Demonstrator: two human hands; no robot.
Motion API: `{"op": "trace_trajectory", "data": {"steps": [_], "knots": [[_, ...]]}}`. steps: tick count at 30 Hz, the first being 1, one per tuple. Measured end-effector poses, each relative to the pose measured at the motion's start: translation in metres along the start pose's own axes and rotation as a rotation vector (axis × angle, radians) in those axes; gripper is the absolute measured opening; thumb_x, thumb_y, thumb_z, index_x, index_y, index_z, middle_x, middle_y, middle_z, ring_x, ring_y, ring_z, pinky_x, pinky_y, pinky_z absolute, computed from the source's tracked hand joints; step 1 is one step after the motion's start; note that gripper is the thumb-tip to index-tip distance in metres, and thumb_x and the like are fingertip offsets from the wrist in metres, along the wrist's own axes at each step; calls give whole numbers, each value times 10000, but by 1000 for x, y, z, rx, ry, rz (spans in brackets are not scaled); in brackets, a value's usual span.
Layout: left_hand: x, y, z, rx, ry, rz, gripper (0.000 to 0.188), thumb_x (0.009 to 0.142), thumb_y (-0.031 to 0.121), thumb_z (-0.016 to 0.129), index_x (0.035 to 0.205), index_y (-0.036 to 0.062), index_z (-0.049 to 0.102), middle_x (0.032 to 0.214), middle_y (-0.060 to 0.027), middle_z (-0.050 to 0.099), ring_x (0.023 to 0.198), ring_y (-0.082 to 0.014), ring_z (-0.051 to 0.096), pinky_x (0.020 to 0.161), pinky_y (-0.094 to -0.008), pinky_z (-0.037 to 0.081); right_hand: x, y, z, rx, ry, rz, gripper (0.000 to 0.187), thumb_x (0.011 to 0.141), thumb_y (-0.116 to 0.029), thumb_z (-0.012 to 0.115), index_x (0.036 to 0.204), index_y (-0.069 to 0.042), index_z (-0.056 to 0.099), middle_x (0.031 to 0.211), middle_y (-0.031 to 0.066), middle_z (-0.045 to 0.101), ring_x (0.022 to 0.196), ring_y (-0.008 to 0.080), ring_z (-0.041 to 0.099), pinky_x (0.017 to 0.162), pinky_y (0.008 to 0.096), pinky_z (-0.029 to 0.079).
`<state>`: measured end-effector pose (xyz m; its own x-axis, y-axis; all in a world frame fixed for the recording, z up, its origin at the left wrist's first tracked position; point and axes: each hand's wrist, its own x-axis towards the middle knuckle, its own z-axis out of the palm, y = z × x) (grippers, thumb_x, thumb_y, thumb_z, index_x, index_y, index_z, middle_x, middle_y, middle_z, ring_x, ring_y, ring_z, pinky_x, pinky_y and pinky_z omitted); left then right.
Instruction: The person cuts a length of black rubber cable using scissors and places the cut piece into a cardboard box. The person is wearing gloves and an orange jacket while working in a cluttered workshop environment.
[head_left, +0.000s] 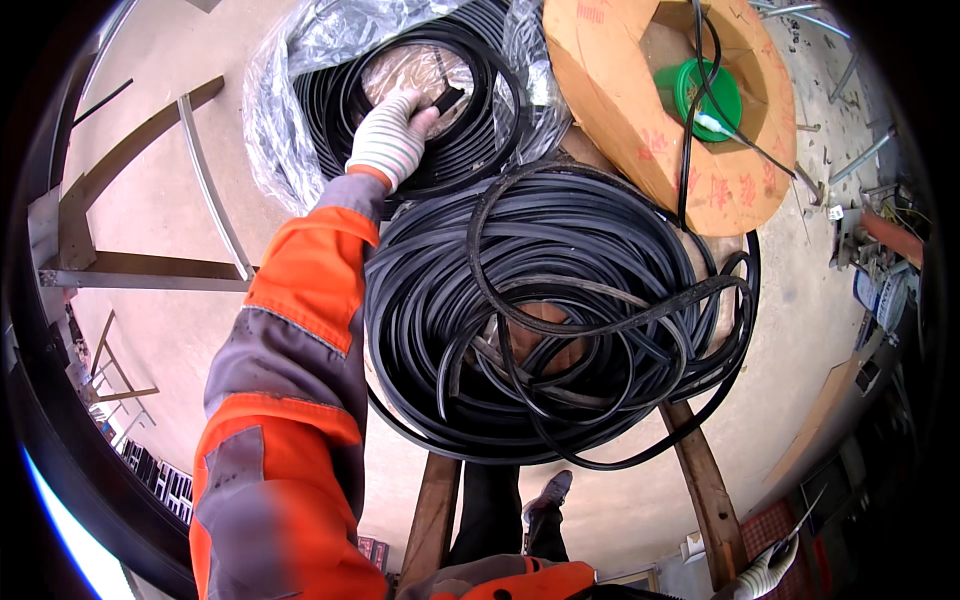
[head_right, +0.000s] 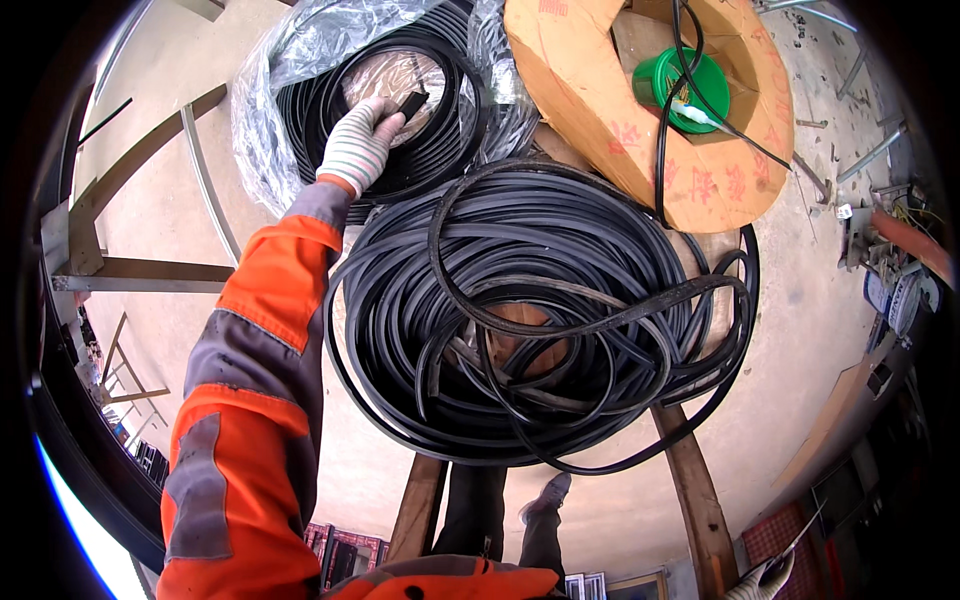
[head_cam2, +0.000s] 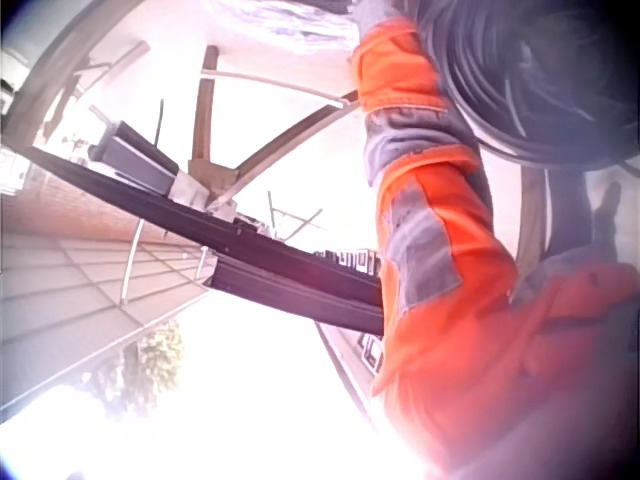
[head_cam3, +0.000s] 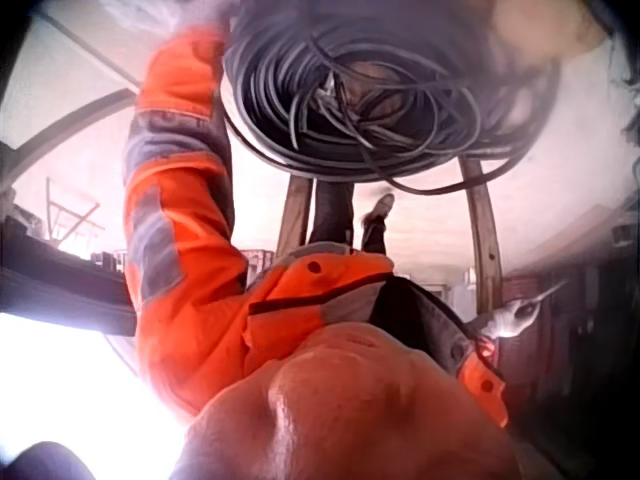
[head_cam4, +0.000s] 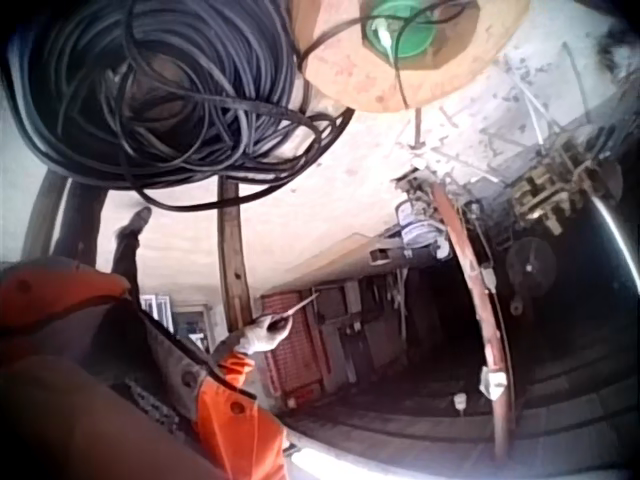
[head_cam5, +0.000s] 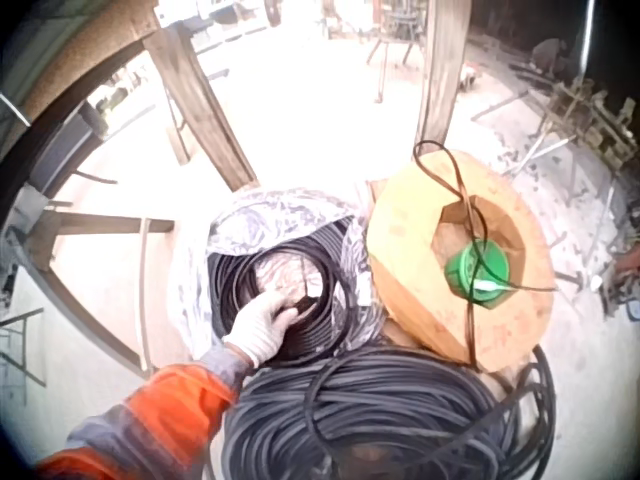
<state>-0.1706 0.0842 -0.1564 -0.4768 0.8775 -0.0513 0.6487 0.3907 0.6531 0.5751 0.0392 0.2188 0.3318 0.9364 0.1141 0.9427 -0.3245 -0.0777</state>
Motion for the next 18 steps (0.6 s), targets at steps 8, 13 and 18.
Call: {"op": "trace_trajectory", "data": {"steps": [8, 13, 18], "knots": [[-84, 121, -49, -123, 143, 258, 184, 785, 43, 720, 943, 41, 626, 901, -138, 624, 867, -340, 607, 782, -399, 497, 10, 56, 3, 182, -53, 110, 538, 866, 104, 620, 1378, -31, 526, 1335, 114, 593, 1195, 218, 572, 1033, 296, 464], [-136, 190, -80, -280, 28, 264, 167, 805, 56, 707, 943, 28, 617, 914, -137, 620, 863, -344, 605, 778, -401, 500, 8, 46, 10, 398, -73, 222, 547, 889, 110, 593, 1406, -41, 496, 1385, 101, 563, 1231, 215, 545, 1099, 299, 404], [-196, 252, -100, -500, -113, 194, 162, 853, 101, 670, 979, 28, 599, 925, -147, 621, 858, -350, 604, 783, -406, 503, 8, 16, 9, 563, -97, 312, 508, 916, 150, 484, 1400, -5, 478, 1420, 126, 523, 1249, 208, 535, 1052, 288, 454]]}}
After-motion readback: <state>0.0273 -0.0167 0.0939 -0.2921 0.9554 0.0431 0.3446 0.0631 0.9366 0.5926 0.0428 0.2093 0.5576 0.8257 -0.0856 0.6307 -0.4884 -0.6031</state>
